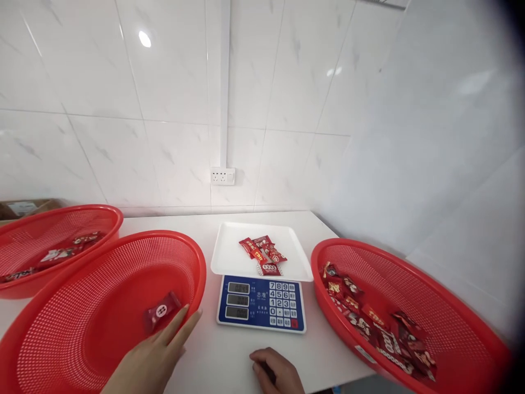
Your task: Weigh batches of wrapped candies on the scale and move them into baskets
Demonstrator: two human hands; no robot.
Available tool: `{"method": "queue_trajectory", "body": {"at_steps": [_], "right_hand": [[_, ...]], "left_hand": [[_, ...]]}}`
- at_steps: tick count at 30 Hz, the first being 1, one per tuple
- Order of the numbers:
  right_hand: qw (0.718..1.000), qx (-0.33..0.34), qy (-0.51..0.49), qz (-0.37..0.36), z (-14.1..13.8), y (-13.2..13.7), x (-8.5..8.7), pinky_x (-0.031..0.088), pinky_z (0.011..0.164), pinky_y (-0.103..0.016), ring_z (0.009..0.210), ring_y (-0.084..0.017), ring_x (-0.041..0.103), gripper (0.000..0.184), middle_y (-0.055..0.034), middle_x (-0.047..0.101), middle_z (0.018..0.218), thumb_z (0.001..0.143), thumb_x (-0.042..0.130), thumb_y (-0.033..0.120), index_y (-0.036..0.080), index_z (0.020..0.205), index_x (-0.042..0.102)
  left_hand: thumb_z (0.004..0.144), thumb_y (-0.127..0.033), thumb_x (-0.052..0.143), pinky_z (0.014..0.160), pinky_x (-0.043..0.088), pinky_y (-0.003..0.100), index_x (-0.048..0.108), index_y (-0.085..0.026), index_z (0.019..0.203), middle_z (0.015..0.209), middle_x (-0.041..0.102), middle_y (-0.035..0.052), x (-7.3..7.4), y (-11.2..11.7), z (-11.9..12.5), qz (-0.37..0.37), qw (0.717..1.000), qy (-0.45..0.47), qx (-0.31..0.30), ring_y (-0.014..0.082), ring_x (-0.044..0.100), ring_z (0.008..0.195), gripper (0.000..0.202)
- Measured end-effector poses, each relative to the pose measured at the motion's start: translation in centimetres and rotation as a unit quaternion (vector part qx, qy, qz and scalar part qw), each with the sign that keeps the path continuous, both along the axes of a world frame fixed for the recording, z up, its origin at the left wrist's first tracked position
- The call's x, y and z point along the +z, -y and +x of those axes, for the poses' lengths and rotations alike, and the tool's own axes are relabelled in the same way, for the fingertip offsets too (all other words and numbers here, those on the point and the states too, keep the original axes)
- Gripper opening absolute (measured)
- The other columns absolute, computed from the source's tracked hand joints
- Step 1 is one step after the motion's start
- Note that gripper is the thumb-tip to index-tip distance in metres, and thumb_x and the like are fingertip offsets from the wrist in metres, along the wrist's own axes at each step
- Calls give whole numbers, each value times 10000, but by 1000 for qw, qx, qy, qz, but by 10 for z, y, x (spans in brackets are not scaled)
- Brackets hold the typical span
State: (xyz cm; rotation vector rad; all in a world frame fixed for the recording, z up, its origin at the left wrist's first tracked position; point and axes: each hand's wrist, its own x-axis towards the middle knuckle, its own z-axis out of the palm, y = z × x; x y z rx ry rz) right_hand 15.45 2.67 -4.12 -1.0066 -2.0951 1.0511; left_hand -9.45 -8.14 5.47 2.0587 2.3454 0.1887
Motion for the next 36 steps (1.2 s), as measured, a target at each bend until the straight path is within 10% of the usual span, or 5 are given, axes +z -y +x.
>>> {"method": "queue_trajectory", "body": {"at_steps": [7, 13, 19, 29, 36], "right_hand": [[989, 81, 35, -119, 3, -11, 59, 499, 741, -280, 844, -191, 637, 276, -51, 689, 922, 816, 497, 305, 207, 1021, 652], [997, -20, 46, 59, -4, -59, 122, 478, 835, -328, 951, -196, 614, 271, -59, 661, 1046, 860, 454, 307, 222, 1055, 622], [955, -124, 232, 139, -25, -127, 146, 440, 840, -310, 1039, -209, 570, 307, -79, 590, 1182, 882, 435, 271, 209, 1149, 572], [920, -136, 352, 103, -40, -171, 144, 424, 666, -288, 887, -237, 609, 356, -74, 654, 1028, 790, 577, 387, 216, 1101, 556], [995, -14, 95, -7, -90, -156, 181, 456, 835, -298, 1030, -187, 574, 411, -91, 595, 1179, 771, 619, 281, 169, 1158, 537]], "left_hand": [[681, 90, 238, 539, 536, 280, 288, -306, 1390, 1335, 501, 53, 16, -38, -5, 4, 995, -93, -21, 197, 685, 779, 814], [841, -93, 372, 526, 529, 271, 383, -214, 1348, 1135, 651, 94, 21, -73, -12, 174, 976, -119, -59, 228, 673, 855, 521], [835, -156, 527, 755, 519, 260, 518, -168, 1166, 950, 688, 85, 22, -70, 7, 425, 886, 36, -182, 170, 649, 871, 331], [845, -100, 481, 649, 511, 197, 560, -195, 1087, 834, 684, 44, -30, -63, 16, 334, 884, 210, -252, 116, 642, 731, 271], [870, -202, 463, 581, 515, 186, 588, -191, 1000, 786, 667, 34, -42, -62, 10, 253, 887, 357, -146, 114, 633, 688, 180]]}}
